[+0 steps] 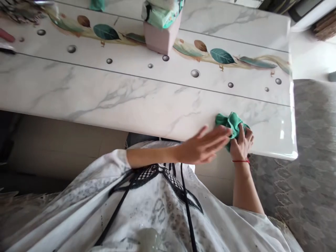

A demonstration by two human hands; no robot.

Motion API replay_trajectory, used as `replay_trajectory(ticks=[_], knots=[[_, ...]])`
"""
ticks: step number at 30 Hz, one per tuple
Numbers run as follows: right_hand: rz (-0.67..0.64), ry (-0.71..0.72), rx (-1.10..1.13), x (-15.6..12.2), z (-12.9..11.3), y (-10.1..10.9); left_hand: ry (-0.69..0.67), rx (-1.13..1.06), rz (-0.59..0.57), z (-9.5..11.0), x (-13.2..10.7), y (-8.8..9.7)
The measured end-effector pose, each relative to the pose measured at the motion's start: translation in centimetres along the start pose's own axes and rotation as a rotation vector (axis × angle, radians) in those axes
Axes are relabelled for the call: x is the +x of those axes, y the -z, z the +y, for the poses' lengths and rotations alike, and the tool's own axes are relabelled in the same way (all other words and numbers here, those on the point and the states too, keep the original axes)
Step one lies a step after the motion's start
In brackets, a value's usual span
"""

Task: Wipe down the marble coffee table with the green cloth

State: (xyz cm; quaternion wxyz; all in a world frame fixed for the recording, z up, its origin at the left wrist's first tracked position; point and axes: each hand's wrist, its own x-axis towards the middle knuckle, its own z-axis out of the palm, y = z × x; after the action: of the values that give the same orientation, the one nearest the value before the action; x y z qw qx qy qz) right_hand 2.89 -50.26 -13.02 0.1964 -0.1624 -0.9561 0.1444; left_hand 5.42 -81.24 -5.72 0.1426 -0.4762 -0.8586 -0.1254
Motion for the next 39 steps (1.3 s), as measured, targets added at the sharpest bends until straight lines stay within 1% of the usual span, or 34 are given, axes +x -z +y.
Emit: replay_trajectory(ticks=[1,2,3,4,5,6,7,8,9,10,11,12,13,14,15,16,17,18,20,22,23,24,25,26,28,30,32,34,36,37,38,39], knots=[[-0.036,0.028,0.036,0.2,-1.4,-0.8,0.110,-0.010,0.038,-2.3,-3.3,0.8],[-0.104,0.103,0.086,0.2,-3.6,-1.7,0.300,-0.017,0.072,-4.9,-7.1,1.6],[-0.197,0.227,0.137,-0.1,-6.7,-2.7,0.540,-0.001,0.094,-7.5,-11.2,2.3],[-0.281,0.384,0.179,-0.6,-10.6,-3.7,0.784,0.034,0.152,-10.1,-15.3,3.1],[-0.373,0.565,0.216,-1.3,-15.4,-4.8,0.989,0.081,0.221,-12.5,-19.3,4.0],[-0.473,0.755,0.246,-2.2,-20.9,-5.8,1.151,0.134,0.284,-14.6,-22.9,4.8],[-0.563,0.933,0.269,-3.4,-26.9,-6.8,1.271,0.190,0.334,-16.4,-26.1,5.7],[-0.651,1.090,0.279,-4.8,-33.1,-7.8,1.362,0.250,0.372,-17.8,-28.9,6.5],[-0.733,1.217,0.283,-6.4,-39.2,-8.6,1.434,0.310,0.397,-19.0,-31.1,7.2],[-0.802,1.316,0.289,-8.3,-44.7,-9.3,1.491,0.366,0.416,-20.0,-32.9,7.9],[-0.856,1.388,0.291,-10.1,-49.5,-10.0,1.541,0.415,0.432,-20.8,-34.3,8.5],[-0.890,1.435,0.296,-11.8,-53.4,-10.5,1.587,0.452,0.447,-21.7,-35.4,9.1],[-0.907,1.461,0.307,-13.1,-56.1,-10.9,1.635,0.475,0.464,-22.5,-36.3,9.7],[-0.911,1.470,0.321,-13.7,-57.7,-11.2,1.685,0.481,0.485,-23.5,-37.1,10.4],[-0.906,1.457,0.332,-13.6,-58.4,-11.5,1.737,0.470,0.505,-24.5,-37.8,11.0],[-0.896,1.422,0.336,-12.5,-58.1,-11.8,1.791,0.447,0.522,-25.6,-38.5,11.7],[-0.880,1.355,0.324,-10.5,-57.2,-12.1,1.842,0.417,0.535,-26.7,-39.2,12.4],[-0.857,1.258,0.294,-7.8,-55.7,-12.4,1.897,0.390,0.553,-27.7,-39.7,13.0],[-0.781,1.013,0.207,-1.0,-51.6,-13.2,2.014,0.334,0.615,-29.6,-40.7,13.8],[-0.670,0.788,0.146,5.8,-47.5,-14.1,2.103,0.290,0.684,-31.0,-41.1,13.9],[-0.616,0.711,0.137,8.3,-45.9,-14.5,2.113,0.272,0.717,-31.4,-41.3,13.7],[-0.568,0.661,0.138,10.1,-44.7,-14.9,2.095,0.262,0.754,-31.6,-41.3,13.5],[-0.523,0.617,0.140,11.1,-44.1,-15.3,2.050,0.261,0.805,-31.7,-41.4,13.2],[-0.489,0.584,0.142,11.4,-44.1,-15.7,1.995,0.272,0.871,-31.7,-41.5,12.9],[-0.459,0.545,0.136,10.6,-45.5,-16.6,1.902,0.298,1.014,-31.6,-41.9,12.3],[-0.464,0.538,0.140,9.4,-48.1,-17.5,1.862,0.327,1.099,-31.4,-42.5,11.9],[-0.477,0.562,0.171,9.1,-51.0,-18.4,1.853,0.345,1.136,-31.2,-43.1,11.6],[-0.466,0.556,0.204,10.0,-53.5,-19.2,1.834,0.357,1.183,-31.2,-43.5,11.3],[-0.459,0.527,0.212,10.8,-55.8,-19.5,1.822,0.368,1.215,-31.2,-43.7,11.2],[-0.474,0.542,0.203,10.7,-56.9,-19.4,1.822,0.371,1.223,-31.2,-43.7,11.2],[-0.506,0.593,0.194,9.9,-58.0,-19.1,1.828,0.373,1.221,-31.3,-43.7,11.2],[-0.553,0.682,0.190,8.4,-59.1,-18.5,1.834,0.373,1.219,-31.3,-43.6,11.2]])
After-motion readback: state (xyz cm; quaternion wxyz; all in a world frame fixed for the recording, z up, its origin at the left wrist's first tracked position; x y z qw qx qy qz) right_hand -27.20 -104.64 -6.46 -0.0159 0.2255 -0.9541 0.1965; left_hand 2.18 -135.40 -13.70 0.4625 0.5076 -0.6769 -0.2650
